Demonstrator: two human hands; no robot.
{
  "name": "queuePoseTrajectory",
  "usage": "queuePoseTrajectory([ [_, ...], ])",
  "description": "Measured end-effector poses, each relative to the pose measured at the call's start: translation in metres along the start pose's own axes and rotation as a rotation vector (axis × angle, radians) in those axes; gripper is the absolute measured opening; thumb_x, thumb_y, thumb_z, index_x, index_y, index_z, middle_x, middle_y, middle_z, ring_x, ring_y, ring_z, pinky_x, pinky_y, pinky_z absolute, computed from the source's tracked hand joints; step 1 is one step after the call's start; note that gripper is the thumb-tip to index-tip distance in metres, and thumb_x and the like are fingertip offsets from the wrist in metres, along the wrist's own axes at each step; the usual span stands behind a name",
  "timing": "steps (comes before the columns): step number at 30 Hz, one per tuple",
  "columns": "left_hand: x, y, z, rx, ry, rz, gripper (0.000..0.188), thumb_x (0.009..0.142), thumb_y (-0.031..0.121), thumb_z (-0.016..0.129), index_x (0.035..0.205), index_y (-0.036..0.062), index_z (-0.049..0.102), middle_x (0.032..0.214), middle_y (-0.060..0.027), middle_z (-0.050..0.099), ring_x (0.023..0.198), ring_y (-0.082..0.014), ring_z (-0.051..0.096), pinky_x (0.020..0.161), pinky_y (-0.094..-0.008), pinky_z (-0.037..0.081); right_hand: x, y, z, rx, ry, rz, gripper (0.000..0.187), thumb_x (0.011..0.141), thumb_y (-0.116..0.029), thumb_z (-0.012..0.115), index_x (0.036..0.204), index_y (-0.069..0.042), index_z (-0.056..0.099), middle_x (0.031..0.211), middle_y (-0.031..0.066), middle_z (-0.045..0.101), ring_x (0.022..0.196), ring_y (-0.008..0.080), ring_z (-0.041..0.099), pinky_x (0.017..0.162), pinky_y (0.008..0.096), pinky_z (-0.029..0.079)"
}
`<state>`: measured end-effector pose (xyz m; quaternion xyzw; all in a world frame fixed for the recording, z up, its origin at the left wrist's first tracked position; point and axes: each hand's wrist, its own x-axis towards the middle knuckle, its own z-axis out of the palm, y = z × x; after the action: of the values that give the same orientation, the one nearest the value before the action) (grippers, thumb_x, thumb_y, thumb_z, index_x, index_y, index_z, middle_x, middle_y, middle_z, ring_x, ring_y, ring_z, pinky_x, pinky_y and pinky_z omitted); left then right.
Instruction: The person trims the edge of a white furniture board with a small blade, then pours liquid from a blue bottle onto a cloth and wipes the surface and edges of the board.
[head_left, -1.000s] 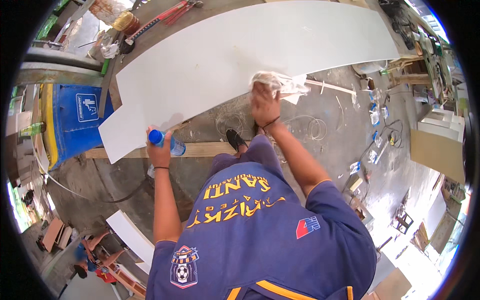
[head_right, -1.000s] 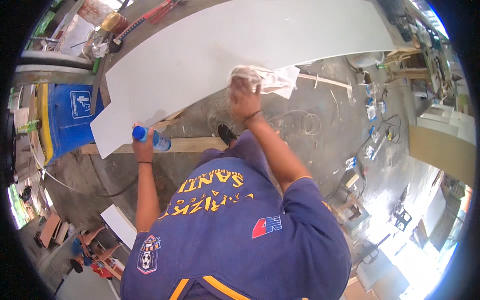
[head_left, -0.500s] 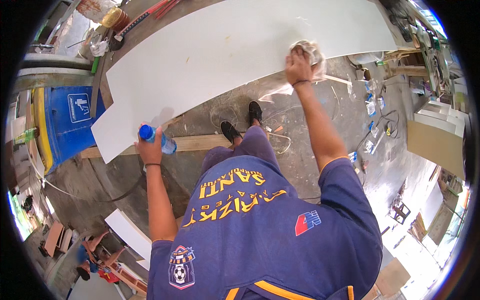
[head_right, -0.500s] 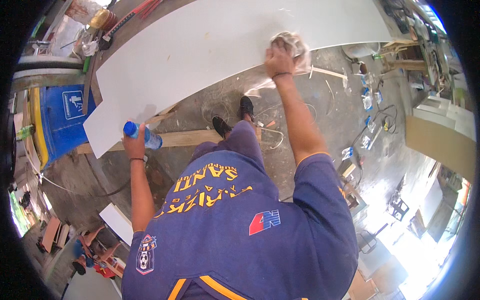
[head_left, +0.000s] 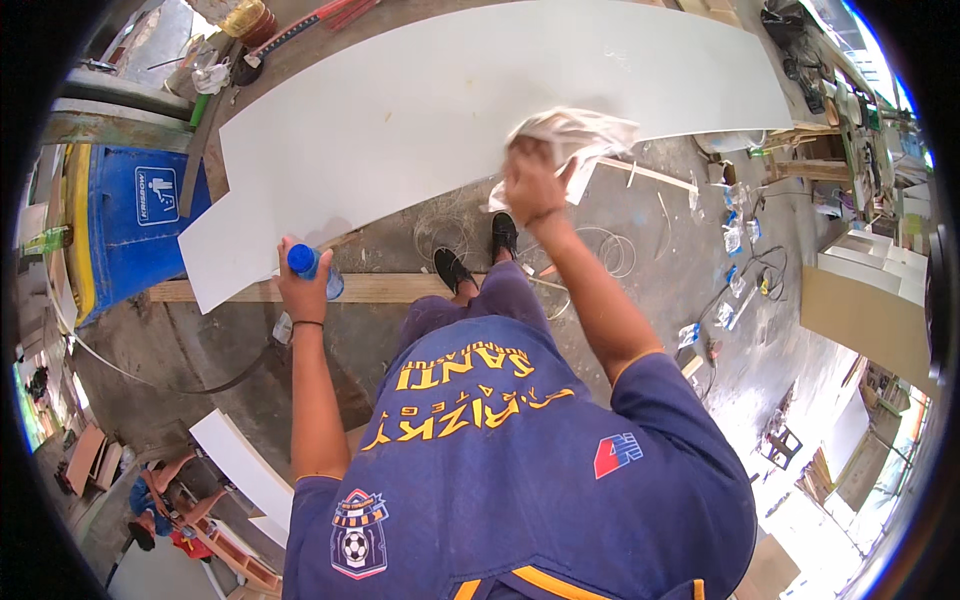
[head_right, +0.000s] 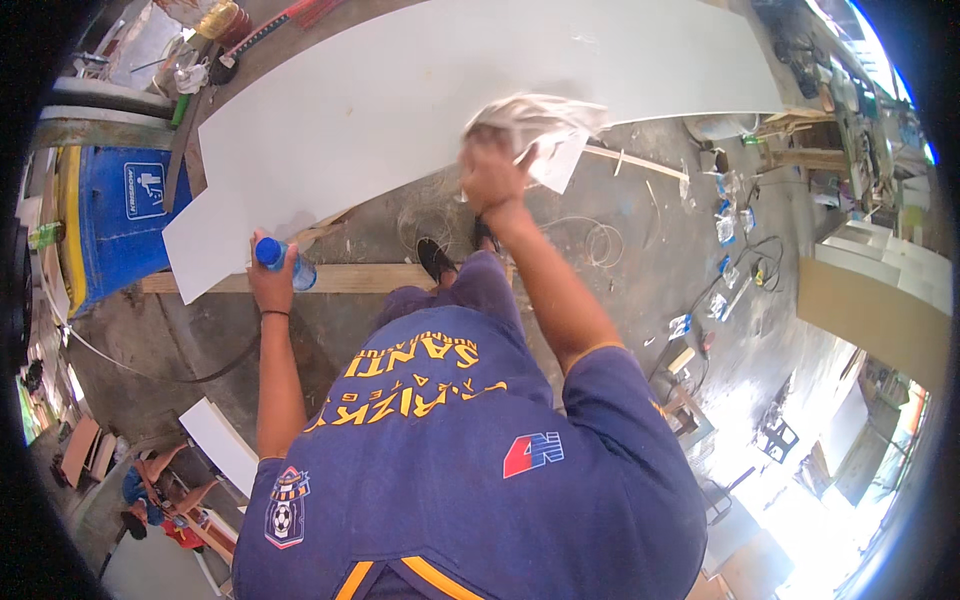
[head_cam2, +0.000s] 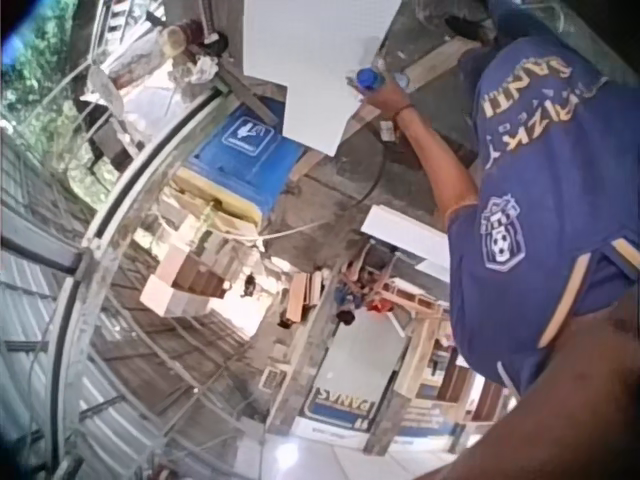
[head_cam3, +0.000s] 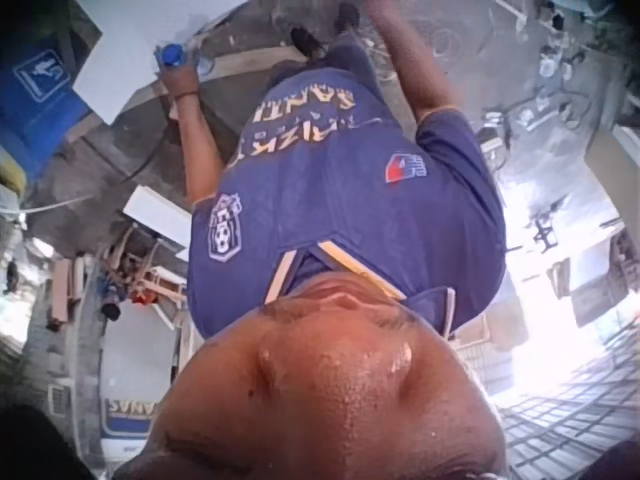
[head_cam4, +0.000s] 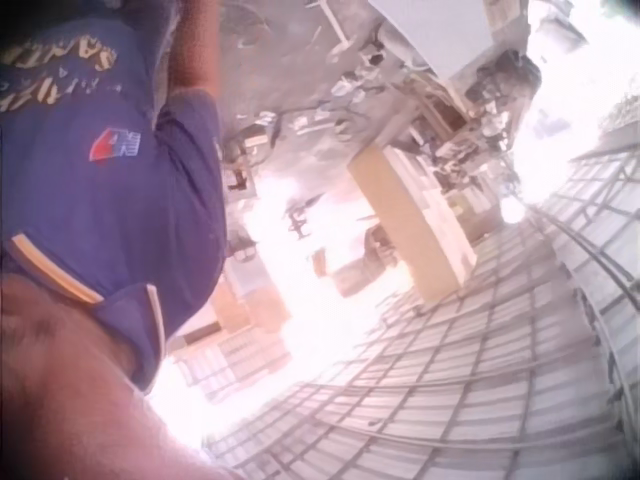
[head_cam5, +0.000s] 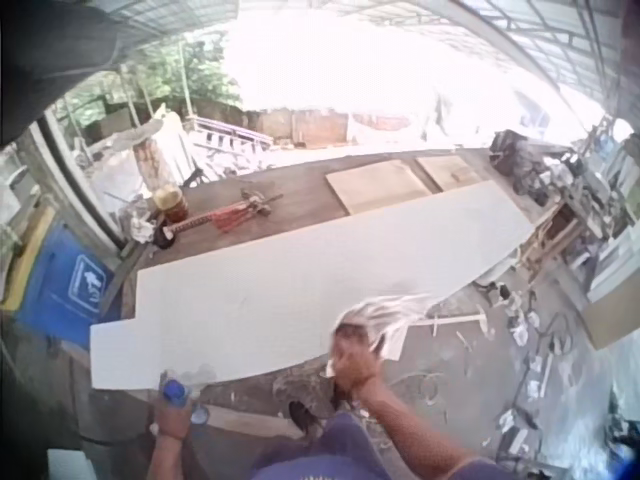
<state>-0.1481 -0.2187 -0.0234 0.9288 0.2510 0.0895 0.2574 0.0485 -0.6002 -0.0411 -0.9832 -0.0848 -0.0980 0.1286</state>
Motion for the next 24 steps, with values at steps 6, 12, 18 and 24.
queuePoseTrajectory([
  [6,-0.003,0.016,-0.003,-0.096,-0.02,0.028,0.087,0.075,0.047,0.073,0.142,0.0076,0.034,0.145,-0.015,0.039,0.137,-0.0287,0.032,0.11,-0.0578,0.018,0.046,0.085,-0.003,0.163,-0.142,0.125,0.026,0.089,-0.031,0.049,0.101,-0.016,0.067,0.123,0.0047,0.059,0.126,0.0227,0.043,0.101,0.0669,0.015],
  [12,-0.009,0.003,-0.001,-0.073,0.044,0.038,0.086,0.076,0.046,0.073,0.142,0.0069,0.034,0.145,-0.015,0.039,0.137,-0.0299,0.032,0.11,-0.0573,0.019,0.003,-0.001,-0.003,0.102,0.032,-0.345,0.026,0.089,-0.025,0.051,0.107,-0.016,0.067,0.123,0.0089,0.06,0.132,0.0242,0.04,0.109,0.0624,0.006],
  [18,-0.003,0.01,-0.002,-0.075,0.0,0.006,0.086,0.075,0.046,0.074,0.141,0.0065,0.035,0.145,-0.016,0.039,0.136,-0.0313,0.033,0.109,-0.0573,0.02,0.026,0.056,-0.021,0.083,-0.051,0.111,0.031,0.088,-0.028,0.048,0.11,-0.013,0.063,0.12,0.0116,0.059,0.123,0.0299,0.047,0.106,0.0662,0.015],
  [24,-0.006,0.009,0.001,-0.04,0.035,0.041,0.085,0.074,0.042,0.076,0.141,0.0074,0.036,0.143,-0.0156,0.041,0.136,-0.0307,0.033,0.109,-0.0578,0.02,-0.021,0.072,-0.025,-0.055,-0.087,0.021,0.037,0.087,-0.022,0.048,0.121,-0.011,0.058,0.131,0.0107,0.055,0.13,0.0247,0.043,0.109,0.0639,0.007],
])
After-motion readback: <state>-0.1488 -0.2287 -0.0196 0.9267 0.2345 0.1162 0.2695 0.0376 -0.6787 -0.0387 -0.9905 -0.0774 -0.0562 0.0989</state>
